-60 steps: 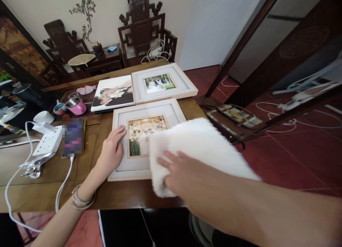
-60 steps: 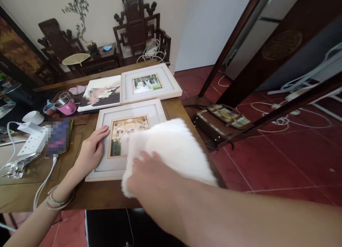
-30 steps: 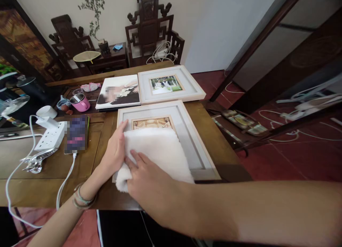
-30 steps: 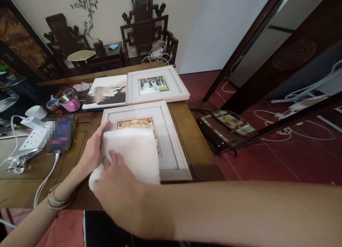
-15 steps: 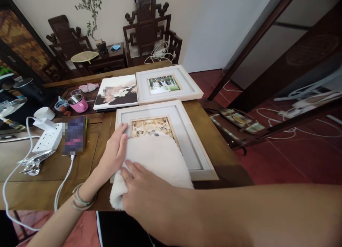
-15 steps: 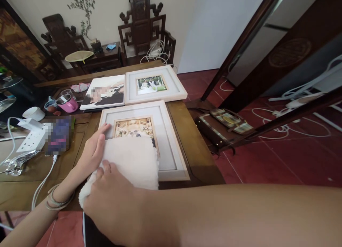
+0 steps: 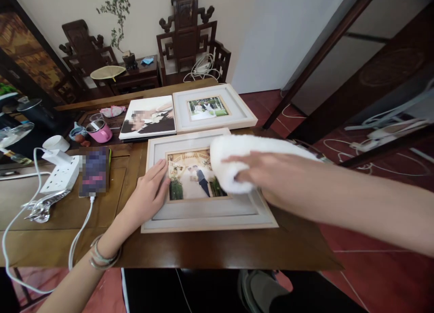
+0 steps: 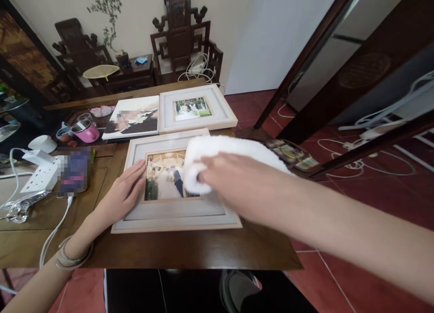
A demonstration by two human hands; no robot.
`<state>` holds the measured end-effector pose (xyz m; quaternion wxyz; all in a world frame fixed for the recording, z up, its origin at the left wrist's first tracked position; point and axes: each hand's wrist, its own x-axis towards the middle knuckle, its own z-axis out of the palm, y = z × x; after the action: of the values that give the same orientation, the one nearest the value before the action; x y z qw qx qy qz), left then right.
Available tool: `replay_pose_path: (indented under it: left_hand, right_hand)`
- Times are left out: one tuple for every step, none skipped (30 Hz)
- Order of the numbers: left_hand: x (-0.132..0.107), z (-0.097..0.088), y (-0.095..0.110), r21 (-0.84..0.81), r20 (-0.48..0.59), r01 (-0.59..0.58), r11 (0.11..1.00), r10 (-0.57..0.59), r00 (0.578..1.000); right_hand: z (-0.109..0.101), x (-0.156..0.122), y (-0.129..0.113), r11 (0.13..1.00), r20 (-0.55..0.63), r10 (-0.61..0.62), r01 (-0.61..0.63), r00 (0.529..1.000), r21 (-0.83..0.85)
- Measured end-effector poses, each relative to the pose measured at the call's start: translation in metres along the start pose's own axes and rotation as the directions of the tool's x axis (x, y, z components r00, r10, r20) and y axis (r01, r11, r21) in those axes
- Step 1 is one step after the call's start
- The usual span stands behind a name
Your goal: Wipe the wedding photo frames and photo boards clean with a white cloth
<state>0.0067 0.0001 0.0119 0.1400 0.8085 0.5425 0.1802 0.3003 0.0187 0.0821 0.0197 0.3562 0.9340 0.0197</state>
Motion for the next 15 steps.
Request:
replay_pose_path:
  left_hand:
    - [0.0,0.0,0.0,0.001,0.003,0.0,1.0,0.0,1.0]
    - [0.0,-0.001,-0.001,0.001,0.004,0.001,1.0,-0.001,1.0]
    - [0.0,-0.001,-0.001,0.003,0.008,-0.001,1.0,0.0,1.0]
    - [0.0,-0.001,-0.002,0.007,0.015,-0.007,1.0,0.007,1.0]
    - [0.0,-0.001,-0.002,0.012,0.023,-0.017,1.0,0.016,1.0]
    - [0.001,-0.001,-0.003,0.015,0.029,-0.028,0.999,0.027,0.999]
    - [0.001,-0.001,-0.003,0.014,0.028,-0.035,0.999,0.035,0.999]
    - [0.001,0.0,-0.003,0.008,0.02,-0.036,0.999,0.036,0.999]
    - [0.001,0.0,-0.004,-0.002,0.007,-0.031,1.0,0.031,0.999]
    - [0.001,0.001,-0.004,-0.012,-0.009,-0.023,1.0,0.022,1.0]
    - [0.001,0.001,-0.004,-0.019,-0.022,-0.015,1.0,0.015,1.0]
    - [0.001,0.001,-0.004,-0.021,-0.03,-0.011,1.0,0.01,0.999]
    - [0.001,0.001,-0.004,-0.019,-0.035,-0.009,1.0,0.009,0.999]
    - [0.001,0.001,-0.004,-0.016,-0.034,-0.009,1.0,0.009,0.999]
    - [0.001,0.001,-0.004,-0.012,-0.029,-0.009,1.0,0.009,1.0]
  right_hand:
    - [-0.001,0.008,0.011,0.995,-0.05,-0.009,0.004,0.999,-0.097]
    - [0.0,0.017,0.021,0.984,-0.104,-0.027,0.007,0.994,-0.181]
    - [0.002,0.027,0.029,0.969,-0.145,-0.051,0.014,0.988,-0.246]
    - [0.006,0.037,0.035,0.957,-0.164,-0.078,0.028,0.983,-0.289]
    - [0.011,0.045,0.039,0.95,-0.159,-0.102,0.049,0.982,-0.31]
    - [0.017,0.052,0.041,0.946,-0.136,-0.121,0.073,0.983,-0.314]
    - [0.023,0.057,0.041,0.946,-0.104,-0.131,0.093,0.986,-0.311]
    - [0.029,0.06,0.038,0.946,-0.075,-0.134,0.105,0.988,-0.307]
    - [0.034,0.06,0.034,0.945,-0.053,-0.135,0.112,0.989,-0.308]
    - [0.038,0.058,0.029,0.942,-0.046,-0.136,0.115,0.99,-0.316]
    - [0.04,0.054,0.022,0.937,-0.051,-0.139,0.115,0.989,-0.329]
    - [0.04,0.049,0.015,0.934,-0.061,-0.143,0.115,0.988,-0.339]
    - [0.038,0.043,0.007,0.933,-0.067,-0.149,0.118,0.987,-0.339]
    - [0.035,0.035,-0.001,0.938,-0.064,-0.152,0.124,0.986,-0.323]
    - [0.032,0.027,-0.009,0.947,-0.047,-0.155,0.135,0.987,-0.292]
